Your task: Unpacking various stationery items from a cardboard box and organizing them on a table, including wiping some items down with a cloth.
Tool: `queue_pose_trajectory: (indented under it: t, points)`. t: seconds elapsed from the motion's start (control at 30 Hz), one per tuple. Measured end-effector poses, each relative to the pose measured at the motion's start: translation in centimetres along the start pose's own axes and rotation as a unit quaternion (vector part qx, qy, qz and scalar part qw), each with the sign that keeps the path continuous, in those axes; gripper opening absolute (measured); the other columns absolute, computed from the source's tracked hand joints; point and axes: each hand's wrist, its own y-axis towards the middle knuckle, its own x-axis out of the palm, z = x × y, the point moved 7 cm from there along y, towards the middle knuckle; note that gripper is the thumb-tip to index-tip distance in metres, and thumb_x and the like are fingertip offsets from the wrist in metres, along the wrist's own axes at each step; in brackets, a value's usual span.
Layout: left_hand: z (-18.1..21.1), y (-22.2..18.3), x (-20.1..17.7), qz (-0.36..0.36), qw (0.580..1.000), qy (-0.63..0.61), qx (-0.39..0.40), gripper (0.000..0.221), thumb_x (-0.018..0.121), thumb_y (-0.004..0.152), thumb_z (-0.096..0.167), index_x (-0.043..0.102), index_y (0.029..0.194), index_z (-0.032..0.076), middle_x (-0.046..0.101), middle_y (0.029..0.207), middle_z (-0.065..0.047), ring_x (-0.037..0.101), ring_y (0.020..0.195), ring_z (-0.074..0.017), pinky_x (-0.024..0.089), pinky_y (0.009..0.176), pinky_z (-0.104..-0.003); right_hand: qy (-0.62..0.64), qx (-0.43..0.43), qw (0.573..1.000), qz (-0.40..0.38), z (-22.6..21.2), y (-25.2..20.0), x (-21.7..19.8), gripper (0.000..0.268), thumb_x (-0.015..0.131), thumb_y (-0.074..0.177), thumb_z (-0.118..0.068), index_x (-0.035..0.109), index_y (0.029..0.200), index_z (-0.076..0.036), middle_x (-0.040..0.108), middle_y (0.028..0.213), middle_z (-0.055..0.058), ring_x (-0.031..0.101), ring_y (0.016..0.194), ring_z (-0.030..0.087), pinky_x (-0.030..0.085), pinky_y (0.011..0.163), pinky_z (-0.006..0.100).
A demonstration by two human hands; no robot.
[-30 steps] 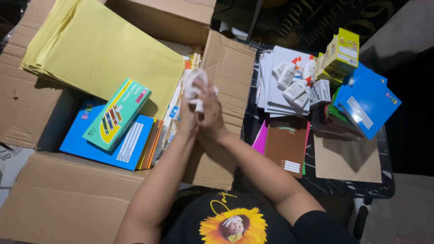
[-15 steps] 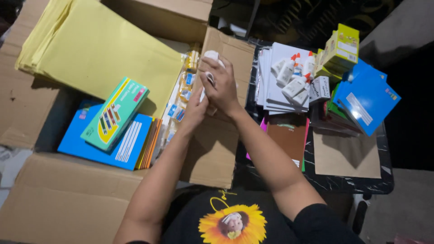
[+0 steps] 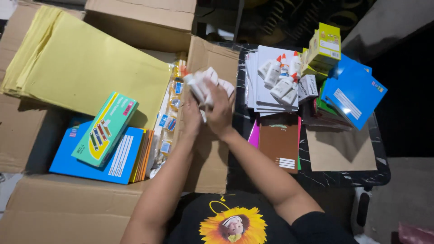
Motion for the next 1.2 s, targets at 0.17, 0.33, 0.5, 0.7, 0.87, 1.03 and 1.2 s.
queue_pose_trajectory:
  t: [0.17, 0.33, 0.5, 0.7, 0.87, 1.03, 1.2]
  points:
    - [1.9, -2.3, 2.8, -0.054, 0.997, 0.033, -0.049, 0.05, 0.042, 0.109, 0.052, 0.058, 0.13, 0.01, 0.066, 0.103, 0.001, 0.064, 0.088, -0.0083, 0.054, 0.073, -0.025, -0.063, -0.078, 0.994, -0.045, 0.0, -1.0, -0.9, 0.053, 0.061, 0.098, -0.021, 0.053, 0.146, 0.001, 0.063, 0.138, 0.019, 0.059, 0.123, 0.034, 0.038, 0.107, 0.056]
    - [3.6, -3.9, 5.1, -0.144, 0.955, -0.226, -0.129, 0.063, 0.04, 0.108, 0.066, 0.06, 0.125, 0.01, 0.064, 0.09, 0.002, 0.057, 0.067, -0.0059, 0.048, 0.054, -0.021, -0.069, -0.243, 0.962, -0.108, 1.6, -2.4, -1.0, 0.049, 0.062, 0.101, -0.025, 0.058, 0.142, 0.002, 0.063, 0.136, 0.015, 0.061, 0.125, 0.031, 0.039, 0.103, 0.059]
    - [3.5, -2.8, 5.9, -0.093, 0.98, -0.15, -0.095, 0.047, 0.051, 0.109, 0.047, 0.056, 0.13, 0.006, 0.067, 0.107, -0.002, 0.066, 0.095, -0.013, 0.056, 0.085, -0.03, 0.032, -0.01, 0.999, 0.019, 3.1, 0.5, -2.6, 0.025, 0.055, 0.111, -0.025, 0.064, 0.128, -0.008, 0.064, 0.137, 0.013, 0.06, 0.133, 0.032, 0.047, 0.115, 0.047]
    - [3.9, -2.8, 8.9, -0.077, 0.994, -0.051, -0.058, 0.042, 0.048, 0.108, 0.031, 0.048, 0.143, 0.009, 0.064, 0.125, -0.009, 0.065, 0.112, -0.0163, 0.055, 0.096, -0.032, 0.567, 0.464, 0.678, 0.066, 16.8, -7.3, 6.2, 0.034, 0.064, 0.114, -0.033, 0.064, 0.117, 0.001, 0.063, 0.102, 0.011, 0.06, 0.089, 0.021, 0.052, 0.077, 0.038]
    - [4.7, -4.0, 12.7, -0.017, 0.973, 0.215, 0.086, 0.041, 0.044, 0.113, 0.03, 0.052, 0.143, 0.004, 0.065, 0.127, -0.014, 0.065, 0.11, -0.0207, 0.054, 0.095, -0.033, 0.463, 0.411, 0.766, 0.174, 11.7, -5.1, -1.3, 0.031, 0.062, 0.105, -0.032, 0.065, 0.114, -0.002, 0.07, 0.102, 0.005, 0.065, 0.092, 0.013, 0.055, 0.082, 0.028]
    - [1.7, -6.4, 17.2, -0.128, 0.851, 0.481, 0.165, 0.05, 0.051, 0.11, 0.022, 0.048, 0.157, 0.008, 0.062, 0.115, -0.017, 0.061, 0.104, -0.0308, 0.049, 0.097, -0.039, 0.384, 0.465, 0.763, 0.232, 19.4, -5.5, -6.4, 0.027, 0.071, 0.095, -0.026, 0.07, 0.108, -0.002, 0.072, 0.097, 0.002, 0.065, 0.083, 0.01, 0.056, 0.071, 0.027]
    - [-1.3, -8.9, 22.8, -0.289, 0.929, 0.225, -0.055, 0.063, 0.065, 0.098, 0.015, 0.038, 0.154, 0.008, 0.054, 0.127, -0.007, 0.063, 0.095, -0.0155, 0.058, 0.076, -0.03, 0.338, 0.432, 0.779, 0.303, 22.7, -3.3, -14.9, 0.044, 0.059, 0.103, -0.042, 0.074, 0.095, -0.001, 0.074, 0.086, 0.005, 0.068, 0.071, 0.011, 0.055, 0.063, 0.03]
